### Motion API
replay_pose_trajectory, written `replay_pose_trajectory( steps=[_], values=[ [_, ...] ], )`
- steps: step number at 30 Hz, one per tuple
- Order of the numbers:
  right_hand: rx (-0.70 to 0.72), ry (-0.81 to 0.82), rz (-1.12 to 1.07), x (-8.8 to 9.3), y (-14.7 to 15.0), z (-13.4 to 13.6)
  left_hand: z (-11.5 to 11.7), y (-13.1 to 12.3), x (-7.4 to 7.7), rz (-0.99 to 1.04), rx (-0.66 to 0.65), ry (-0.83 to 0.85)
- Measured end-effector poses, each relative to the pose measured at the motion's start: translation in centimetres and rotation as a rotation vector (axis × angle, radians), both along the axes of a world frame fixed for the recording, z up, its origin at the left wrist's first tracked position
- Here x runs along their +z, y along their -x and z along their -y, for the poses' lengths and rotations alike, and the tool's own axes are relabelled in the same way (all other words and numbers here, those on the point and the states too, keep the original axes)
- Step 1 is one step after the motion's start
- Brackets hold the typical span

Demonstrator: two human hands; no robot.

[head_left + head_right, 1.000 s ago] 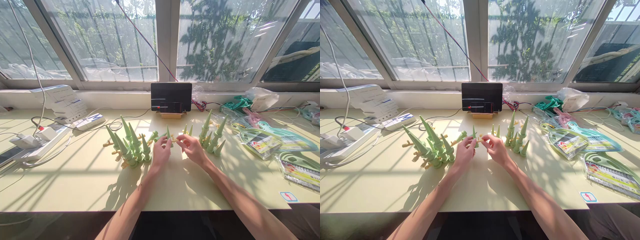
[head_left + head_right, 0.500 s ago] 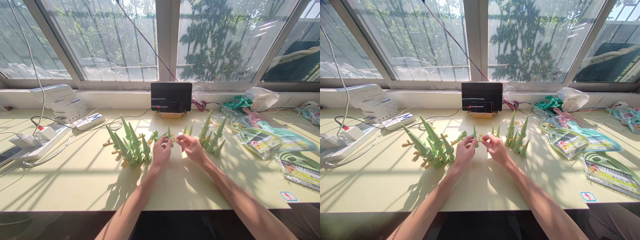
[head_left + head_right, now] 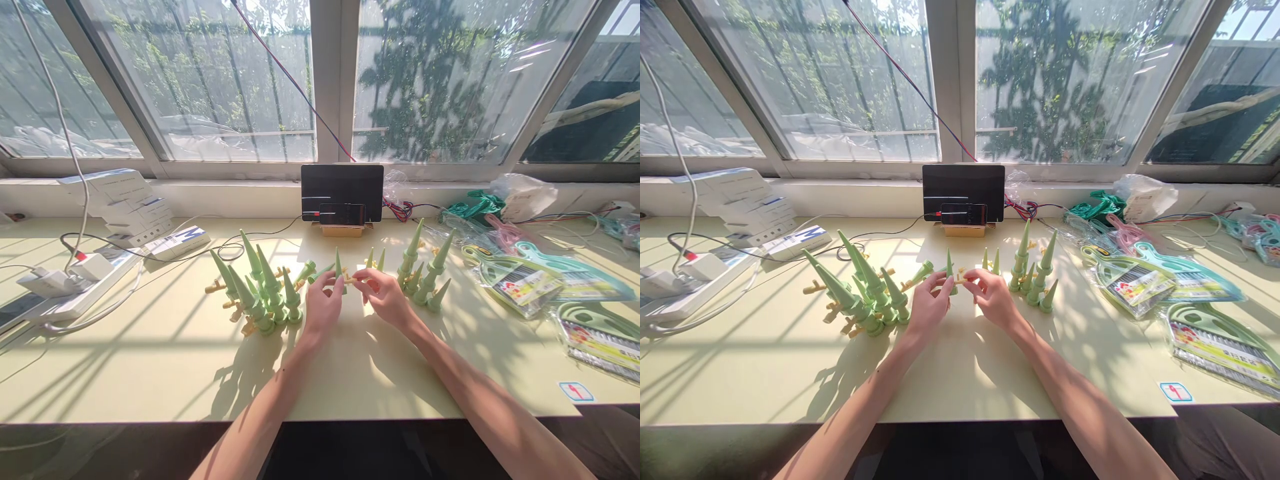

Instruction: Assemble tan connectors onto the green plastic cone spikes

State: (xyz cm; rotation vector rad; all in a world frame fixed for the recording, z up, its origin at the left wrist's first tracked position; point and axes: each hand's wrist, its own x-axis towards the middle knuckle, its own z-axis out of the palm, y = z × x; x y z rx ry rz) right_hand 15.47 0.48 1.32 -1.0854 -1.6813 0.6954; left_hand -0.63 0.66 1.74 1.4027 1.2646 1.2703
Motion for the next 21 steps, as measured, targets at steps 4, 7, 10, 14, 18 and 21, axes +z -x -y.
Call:
replay_pose_trajectory(
  steps=[4, 7, 10, 14, 18, 21],
  values=[
    [-0.006, -0.004, 0.004, 0.03, 0.04, 0.02, 0.05, 0.01, 0.04, -0.002, 0.003, 0.003],
    [-0.015, -0.007, 0.007, -0.04, 0.05, -0.05, 0.06, 0.01, 0.02, 0.000, 0.003, -0.001],
    [-0.015, -0.005, 0.009, -0.11, 0.04, -0.11, 0.06, 0.02, 0.06, 0.000, -0.002, -0.003],
    [-0.022, -0.006, 0.015, -0.08, 0.05, -0.14, 0.05, 0.03, 0.07, -0.001, -0.001, -0.005],
    [-0.034, 0.006, 0.027, 0.09, 0.16, -0.13, 0.02, 0.04, -0.07, 0.002, 0.002, -0.008],
    [-0.043, 0.018, 0.034, 0.21, 0.25, -0.14, 0.00, 0.03, -0.12, 0.004, 0.000, -0.010]
  ],
)
